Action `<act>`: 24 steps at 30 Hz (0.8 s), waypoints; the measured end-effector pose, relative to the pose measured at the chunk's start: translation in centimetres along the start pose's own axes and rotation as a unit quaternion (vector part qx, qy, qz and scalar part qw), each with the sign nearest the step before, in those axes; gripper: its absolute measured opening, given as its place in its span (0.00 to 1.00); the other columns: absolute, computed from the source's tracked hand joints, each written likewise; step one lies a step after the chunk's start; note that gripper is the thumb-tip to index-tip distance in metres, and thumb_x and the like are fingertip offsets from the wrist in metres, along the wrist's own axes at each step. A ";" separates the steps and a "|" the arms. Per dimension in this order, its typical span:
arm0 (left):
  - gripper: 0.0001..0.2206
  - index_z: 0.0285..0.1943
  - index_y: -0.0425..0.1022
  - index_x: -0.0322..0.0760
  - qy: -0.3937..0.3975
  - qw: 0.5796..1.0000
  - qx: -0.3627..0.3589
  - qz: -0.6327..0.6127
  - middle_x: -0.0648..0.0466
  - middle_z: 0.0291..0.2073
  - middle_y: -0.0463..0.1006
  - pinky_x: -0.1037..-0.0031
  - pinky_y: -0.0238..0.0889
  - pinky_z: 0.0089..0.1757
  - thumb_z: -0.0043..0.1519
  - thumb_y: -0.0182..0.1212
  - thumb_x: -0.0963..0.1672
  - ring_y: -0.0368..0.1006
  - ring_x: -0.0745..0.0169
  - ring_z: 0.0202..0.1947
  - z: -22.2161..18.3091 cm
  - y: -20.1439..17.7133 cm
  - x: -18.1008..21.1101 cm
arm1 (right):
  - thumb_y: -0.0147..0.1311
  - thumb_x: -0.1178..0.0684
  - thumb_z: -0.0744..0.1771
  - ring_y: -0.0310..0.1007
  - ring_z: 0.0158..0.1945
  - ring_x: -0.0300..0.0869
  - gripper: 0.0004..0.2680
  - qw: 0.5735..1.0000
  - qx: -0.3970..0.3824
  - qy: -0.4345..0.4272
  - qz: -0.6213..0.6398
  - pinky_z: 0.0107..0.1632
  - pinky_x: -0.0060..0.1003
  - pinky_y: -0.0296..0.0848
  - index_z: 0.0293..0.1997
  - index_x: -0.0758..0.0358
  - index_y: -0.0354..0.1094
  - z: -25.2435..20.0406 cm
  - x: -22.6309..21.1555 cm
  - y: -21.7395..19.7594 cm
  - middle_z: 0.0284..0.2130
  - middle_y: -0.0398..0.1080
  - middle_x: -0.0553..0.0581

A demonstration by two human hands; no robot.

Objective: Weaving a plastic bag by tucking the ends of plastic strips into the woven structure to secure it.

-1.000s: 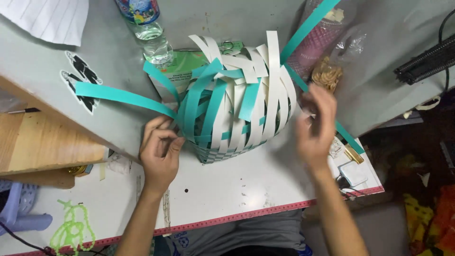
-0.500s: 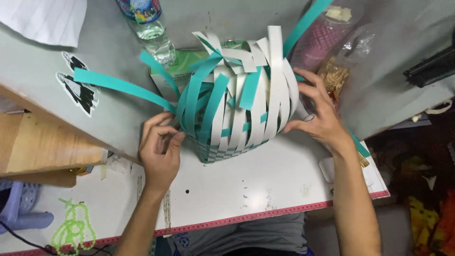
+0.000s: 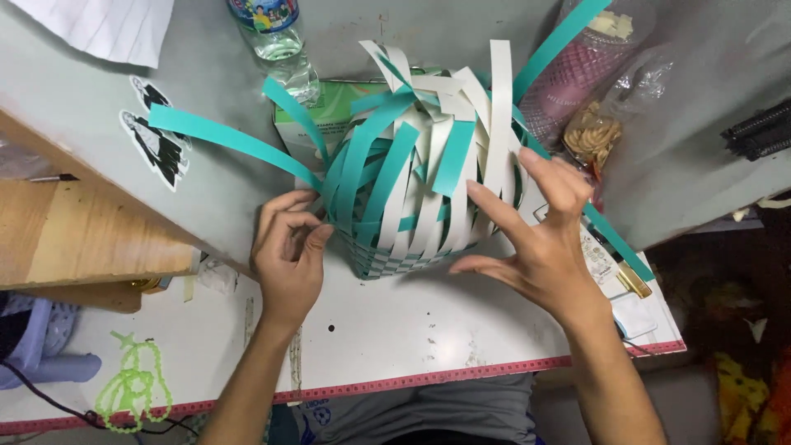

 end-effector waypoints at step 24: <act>0.03 0.39 0.63 0.33 0.017 0.992 0.119 -0.025 0.47 0.42 0.64 0.64 0.65 0.47 0.65 0.51 0.39 0.70 0.48 0.48 -0.9 0.4 1.6 | 0.64 0.52 0.62 0.66 0.52 0.64 0.04 0.982 0.177 -0.007 -0.062 0.53 0.60 0.71 0.37 0.53 0.76 -2.9 -2.3 3.9 0.51 0.62 0.65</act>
Point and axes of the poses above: each hand's wrist, its own z-axis towards the middle knuckle, its own y-axis out of the palm, x = y × z, the point moved 4 cm from there along z, towards the middle knuckle
